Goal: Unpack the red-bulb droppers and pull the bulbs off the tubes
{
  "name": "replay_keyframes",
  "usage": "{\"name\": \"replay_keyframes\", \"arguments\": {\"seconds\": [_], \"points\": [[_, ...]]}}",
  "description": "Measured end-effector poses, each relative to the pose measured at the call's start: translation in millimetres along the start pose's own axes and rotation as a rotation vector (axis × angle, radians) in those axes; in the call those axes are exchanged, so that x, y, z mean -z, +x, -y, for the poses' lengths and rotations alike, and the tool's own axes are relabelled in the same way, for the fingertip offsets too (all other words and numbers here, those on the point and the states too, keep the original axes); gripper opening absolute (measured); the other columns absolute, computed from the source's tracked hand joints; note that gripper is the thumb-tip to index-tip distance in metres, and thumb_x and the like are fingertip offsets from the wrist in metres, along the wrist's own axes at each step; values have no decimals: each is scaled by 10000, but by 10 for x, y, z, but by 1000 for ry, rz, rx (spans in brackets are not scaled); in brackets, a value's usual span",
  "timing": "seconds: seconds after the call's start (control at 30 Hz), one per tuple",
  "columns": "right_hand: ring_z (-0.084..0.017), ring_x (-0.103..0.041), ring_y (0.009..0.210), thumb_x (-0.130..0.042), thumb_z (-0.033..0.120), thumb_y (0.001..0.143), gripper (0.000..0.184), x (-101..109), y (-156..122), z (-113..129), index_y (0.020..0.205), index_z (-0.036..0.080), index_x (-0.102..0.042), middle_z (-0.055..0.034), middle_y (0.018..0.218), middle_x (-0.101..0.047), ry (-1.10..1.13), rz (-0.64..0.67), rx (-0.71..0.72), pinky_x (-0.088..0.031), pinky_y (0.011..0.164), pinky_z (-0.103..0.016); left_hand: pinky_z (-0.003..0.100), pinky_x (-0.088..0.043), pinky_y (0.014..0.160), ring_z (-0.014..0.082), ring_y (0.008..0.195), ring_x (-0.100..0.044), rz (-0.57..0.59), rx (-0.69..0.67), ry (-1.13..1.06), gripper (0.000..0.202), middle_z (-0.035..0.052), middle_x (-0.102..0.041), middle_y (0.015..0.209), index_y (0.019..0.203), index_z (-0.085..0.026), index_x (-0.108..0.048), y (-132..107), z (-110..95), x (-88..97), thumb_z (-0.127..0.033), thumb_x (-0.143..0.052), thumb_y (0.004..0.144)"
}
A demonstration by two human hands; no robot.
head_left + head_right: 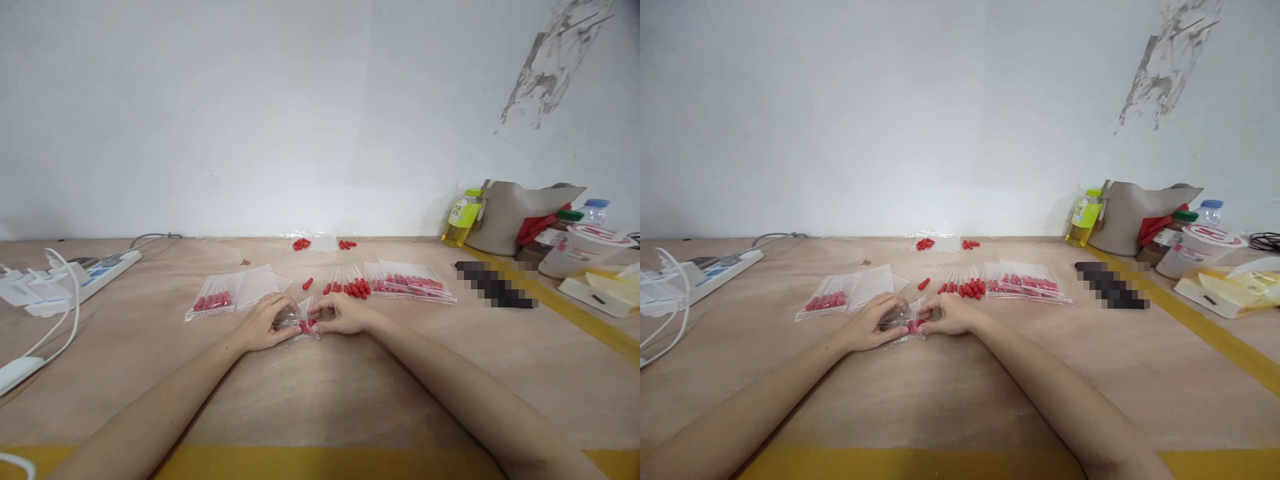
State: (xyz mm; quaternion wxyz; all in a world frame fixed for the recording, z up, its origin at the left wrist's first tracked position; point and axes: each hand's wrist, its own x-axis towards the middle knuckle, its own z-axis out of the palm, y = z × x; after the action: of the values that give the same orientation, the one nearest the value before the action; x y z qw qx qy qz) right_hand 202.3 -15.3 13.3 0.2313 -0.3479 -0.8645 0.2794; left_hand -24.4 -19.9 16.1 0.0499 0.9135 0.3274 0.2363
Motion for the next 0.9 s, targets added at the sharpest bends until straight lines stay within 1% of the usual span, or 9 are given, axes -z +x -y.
{"name": "replay_keyframes", "arguments": {"seconds": [0.1, 0.27, 0.37, 0.47, 0.57, 0.7, 0.73, 0.8, 0.9], "points": [[-134, -555, 788, -696, 368, 620, 334, 8, 8, 6, 904, 197, -658, 12, 860, -647, -11, 34, 0, -381, 677, -217, 321, -409, 786, 189, 881, -530, 1, 0, -3, 281, 54, -566, 969, 949, -198, -505, 3, 0, -15, -411, -543, 770], [-113, -547, 695, -677, 281, 616, 220, -30, 18, 79, 810, 189, -629, 27, 753, -626, -86, -4, -9, -379, 631, -209, 323, -412, 775, 190, 872, -523, 2, 1, -1, 291, 54, -560, 951, 956, -198, -503, 7, -4, -23, -419, -542, 771], [-96, -543, 660, -640, 195, 621, 208, -24, 11, 125, 823, 182, -592, 30, 725, -612, -95, -44, 12, -382, 613, -198, 329, -412, 795, 196, 901, -515, -4, 2, -1, 315, 62, -547, 981, 993, -199, -494, 5, -9, -14, -417, -545, 771], [-99, -553, 684, -646, 181, 607, 242, -11, 4, 120, 840, 182, -579, 27, 759, -617, -68, -14, 44, -398, 628, -200, 332, -412, 812, 198, 923, -508, -5, 0, -11, 325, 67, -533, 1007, 1005, -201, -490, 2, -11, -11, -414, -551, 767], [-102, -557, 671, -675, 205, 592, 260, -35, 5, 80, 836, 183, -587, 29, 738, -611, 13, 27, 5, -409, 604, -198, 329, -415, 813, 200, 932, -505, -5, 2, -31, 325, 71, -523, 1023, 1013, -201, -488, -2, -10, -15, -404, -548, 767], [-81, -525, 598, -611, 111, 606, 188, -87, 21, 52, 782, 171, -583, 40, 647, -568, 124, -81, -20, -403, 548, -183, 324, -416, 816, 197, 945, -499, -9, 13, -51, 332, 74, -500, 1056, 1021, -199, -470, -1, -26, -9, -393, -550, 764], [-77, -518, 584, -596, 96, 607, 185, -83, 29, 50, 777, 167, -582, 40, 634, -562, 179, -99, -38, -404, 538, -181, 323, -416, 814, 194, 941, -497, -8, 18, -55, 326, 74, -495, 1063, 1015, -199, -464, 1, -33, -3, -390, -549, 765], [-70, -514, 558, -593, 86, 600, 184, -43, 43, 40, 769, 158, -578, 40, 629, -564, 338, -94, -93, -413, 523, -181, 319, -416, 802, 187, 923, -498, -6, 25, -63, 309, 71, -489, 1069, 991, -198, -453, 5, -49, 10, -385, -549, 763], [-74, -537, 537, -613, 105, 589, 190, 92, 53, -4, 769, 153, -580, 33, 651, -593, 574, -81, -200, -449, 524, -204, 306, -420, 771, 175, 888, -505, -14, 41, -71, 301, 68, -484, 1076, 937, -190, -441, 6, -59, 23, -391, -562, 749]]}}
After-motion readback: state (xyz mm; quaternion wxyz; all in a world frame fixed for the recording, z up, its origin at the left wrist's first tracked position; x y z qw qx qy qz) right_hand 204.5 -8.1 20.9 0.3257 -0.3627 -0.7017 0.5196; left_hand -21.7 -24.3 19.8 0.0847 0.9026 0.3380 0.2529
